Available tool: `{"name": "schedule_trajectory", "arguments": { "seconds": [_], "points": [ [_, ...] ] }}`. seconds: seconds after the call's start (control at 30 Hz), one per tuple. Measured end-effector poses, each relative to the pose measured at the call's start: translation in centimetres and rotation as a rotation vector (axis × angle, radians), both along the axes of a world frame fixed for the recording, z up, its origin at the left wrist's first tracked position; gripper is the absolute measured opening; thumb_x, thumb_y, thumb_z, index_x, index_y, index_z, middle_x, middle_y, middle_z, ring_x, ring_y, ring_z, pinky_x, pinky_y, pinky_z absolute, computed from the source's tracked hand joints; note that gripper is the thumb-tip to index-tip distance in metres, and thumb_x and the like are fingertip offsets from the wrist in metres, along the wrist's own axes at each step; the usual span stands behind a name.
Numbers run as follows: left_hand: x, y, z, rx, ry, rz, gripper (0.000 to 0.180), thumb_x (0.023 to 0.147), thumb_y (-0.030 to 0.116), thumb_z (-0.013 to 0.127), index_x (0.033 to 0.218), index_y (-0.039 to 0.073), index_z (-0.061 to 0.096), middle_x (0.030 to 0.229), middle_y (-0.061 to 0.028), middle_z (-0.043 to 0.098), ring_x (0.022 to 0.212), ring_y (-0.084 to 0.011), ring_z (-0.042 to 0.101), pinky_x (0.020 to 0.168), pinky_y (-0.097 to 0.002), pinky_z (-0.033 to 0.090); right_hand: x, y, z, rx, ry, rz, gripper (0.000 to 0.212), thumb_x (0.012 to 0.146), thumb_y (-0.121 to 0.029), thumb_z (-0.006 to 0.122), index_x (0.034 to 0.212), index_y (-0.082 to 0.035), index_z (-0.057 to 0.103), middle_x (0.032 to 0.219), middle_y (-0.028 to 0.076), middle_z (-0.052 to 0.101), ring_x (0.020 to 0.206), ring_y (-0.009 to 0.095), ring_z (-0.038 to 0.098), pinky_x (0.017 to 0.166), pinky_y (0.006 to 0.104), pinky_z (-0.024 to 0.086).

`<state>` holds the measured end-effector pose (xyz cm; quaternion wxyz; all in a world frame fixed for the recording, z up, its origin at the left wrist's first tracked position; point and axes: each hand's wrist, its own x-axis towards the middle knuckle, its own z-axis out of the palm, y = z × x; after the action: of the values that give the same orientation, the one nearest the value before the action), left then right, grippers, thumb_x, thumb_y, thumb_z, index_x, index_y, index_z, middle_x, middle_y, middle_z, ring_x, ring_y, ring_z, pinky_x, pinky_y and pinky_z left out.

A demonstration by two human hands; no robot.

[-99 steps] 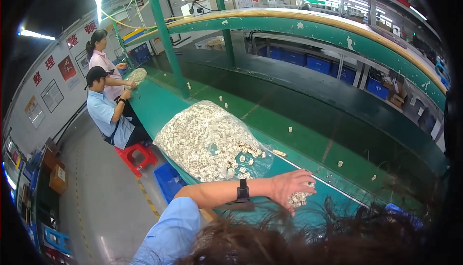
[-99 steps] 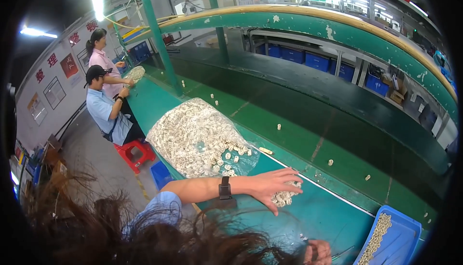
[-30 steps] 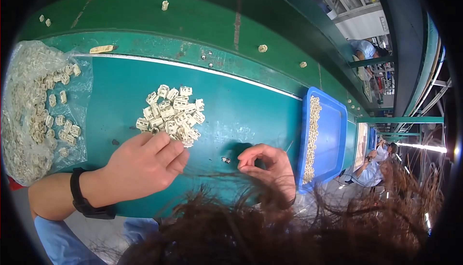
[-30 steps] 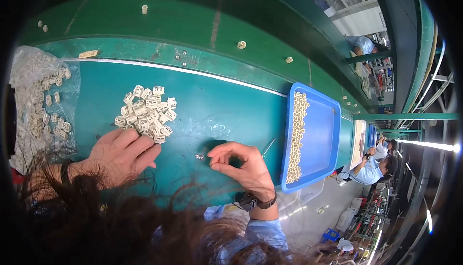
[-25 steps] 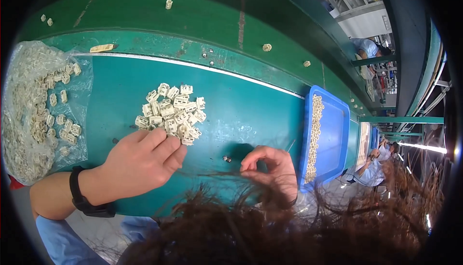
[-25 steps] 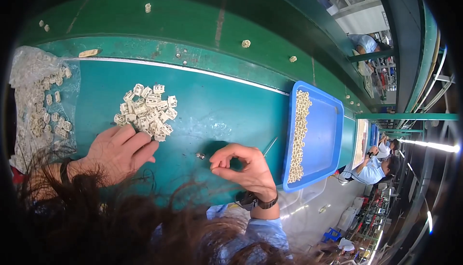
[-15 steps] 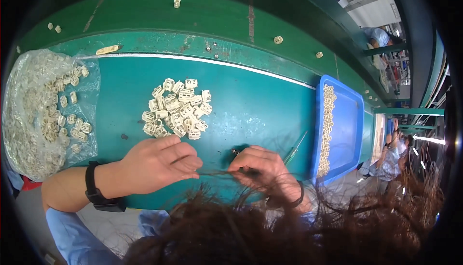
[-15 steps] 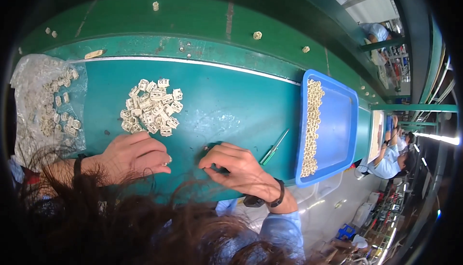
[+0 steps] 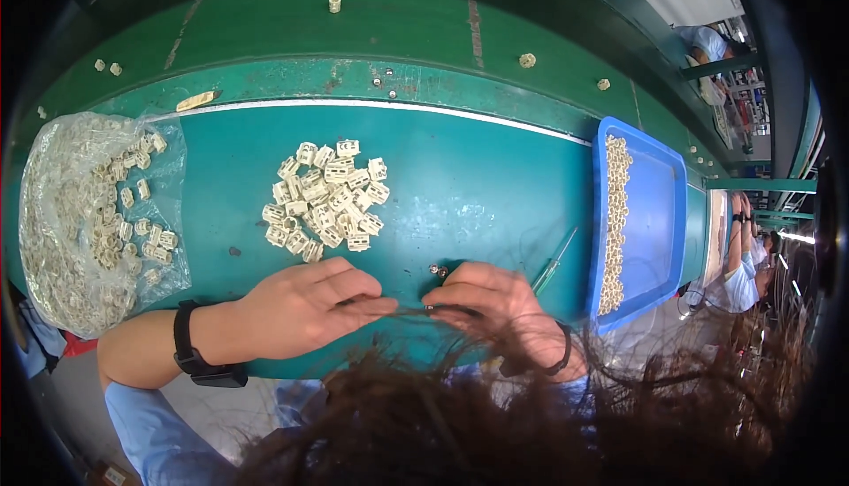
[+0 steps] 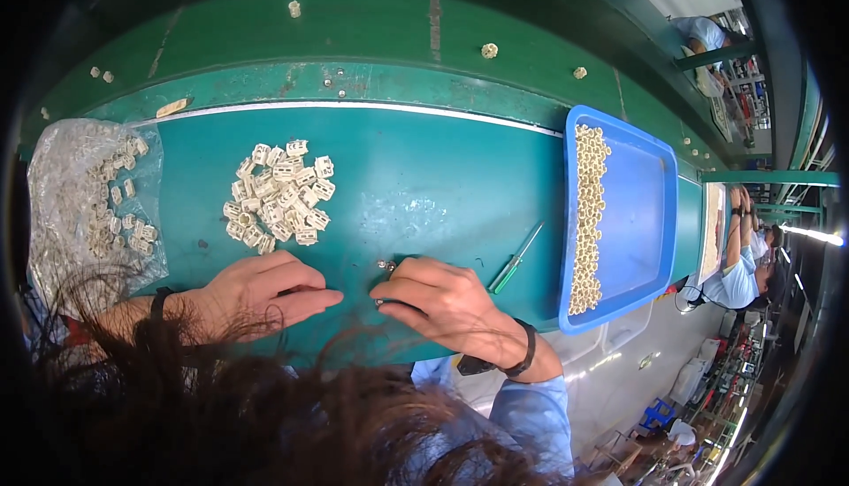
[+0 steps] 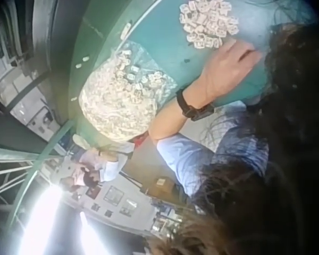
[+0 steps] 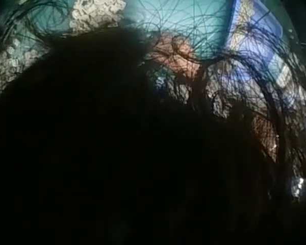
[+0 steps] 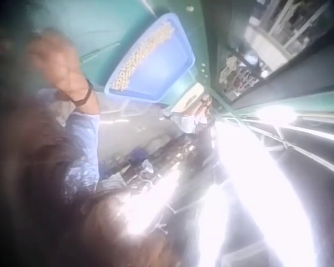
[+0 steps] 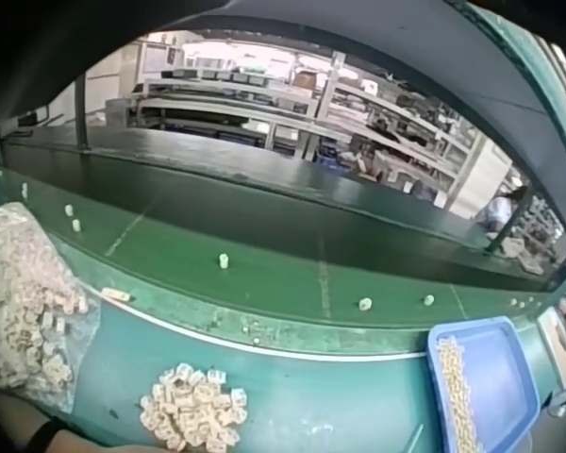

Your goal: The person picks up a white plastic component and a metal insert by hand, fits the insert into the component, and places the assembled unit onto a pile. After repeating this, the person moves the assembled units into a blue tray and gathers more plastic components from a clear bag.

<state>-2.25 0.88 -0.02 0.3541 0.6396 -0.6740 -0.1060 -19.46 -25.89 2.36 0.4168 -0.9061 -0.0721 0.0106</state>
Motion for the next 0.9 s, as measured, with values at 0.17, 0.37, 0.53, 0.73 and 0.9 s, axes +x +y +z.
{"name": "schedule_trajectory", "arguments": {
  "seconds": [0.17, 0.37, 0.53, 0.73, 0.9],
  "points": [
    [0.1, 0.0, 0.1, 0.103, 0.091, -0.042, 0.045, 0.093, 0.017, 0.091, 0.136, 0.013, 0.078, 0.116, -0.0029, 0.071, 0.097, -0.0234, 0.07, 0.084, -0.0375, 0.064, -0.3, -0.1, -0.5, -0.028, -0.045, 0.018, 0.02, 0.092, -0.012, 0.089, 0.11, -0.014, 0.082, 0.098, 0.003, 0.072, 0.087, 0.027, 0.074, 0.074, 0.0409, 0.063],
    [0.3, 0.0, 0.2, 0.111, 0.123, -0.033, 0.045, 0.092, 0.021, 0.091, 0.133, 0.012, 0.077, 0.117, -0.004, 0.071, 0.097, -0.024, 0.07, 0.085, -0.0376, 0.063, -0.1, -0.1, 0.9, 0.203, 0.121, -0.026, 0.016, 0.093, -0.004, 0.089, 0.107, -0.01, 0.084, 0.097, 0.005, 0.073, 0.087, 0.021, 0.074, 0.073, 0.0356, 0.06],
    [0.5, 0.1, 0.1, 0.112, 0.138, -0.04, 0.039, 0.092, 0.023, 0.091, 0.126, 0.01, 0.076, 0.117, -0.0041, 0.071, 0.098, -0.0249, 0.069, 0.085, -0.0385, 0.062, -0.5, -1.4, 2.1, 0.65, 0.393, -0.129, 0.02, 0.089, 0.005, 0.092, 0.106, -0.005, 0.086, 0.098, 0.005, 0.075, 0.087, 0.013, 0.071, 0.074, 0.0308, 0.056],
    [0.6, 0.5, 0.1, 0.106, 0.171, -0.025, 0.031, 0.092, 0.024, 0.091, 0.116, 0.01, 0.077, 0.113, -0.0033, 0.07, 0.098, -0.025, 0.069, 0.083, -0.0385, 0.061, -0.4, -0.8, 2.2, 0.886, 0.44, -0.217, 0.022, 0.087, 0.006, 0.093, 0.106, -0.004, 0.086, 0.097, 0.003, 0.075, 0.086, 0.011, 0.069, 0.074, 0.0304, 0.055],
    [0.2, 0.4, -0.4, 0.114, 0.117, -0.013, 0.025, 0.092, 0.024, 0.091, 0.106, 0.01, 0.076, 0.103, -0.0017, 0.067, 0.093, -0.0243, 0.066, 0.08, -0.0374, 0.06, -0.6, 2.0, 1.4, 0.519, 0.229, -0.213, 0.019, 0.089, 0.001, 0.093, 0.104, -0.007, 0.086, 0.095, 0.003, 0.075, 0.082, 0.015, 0.072, 0.07, 0.0323, 0.056]
  ]
}}
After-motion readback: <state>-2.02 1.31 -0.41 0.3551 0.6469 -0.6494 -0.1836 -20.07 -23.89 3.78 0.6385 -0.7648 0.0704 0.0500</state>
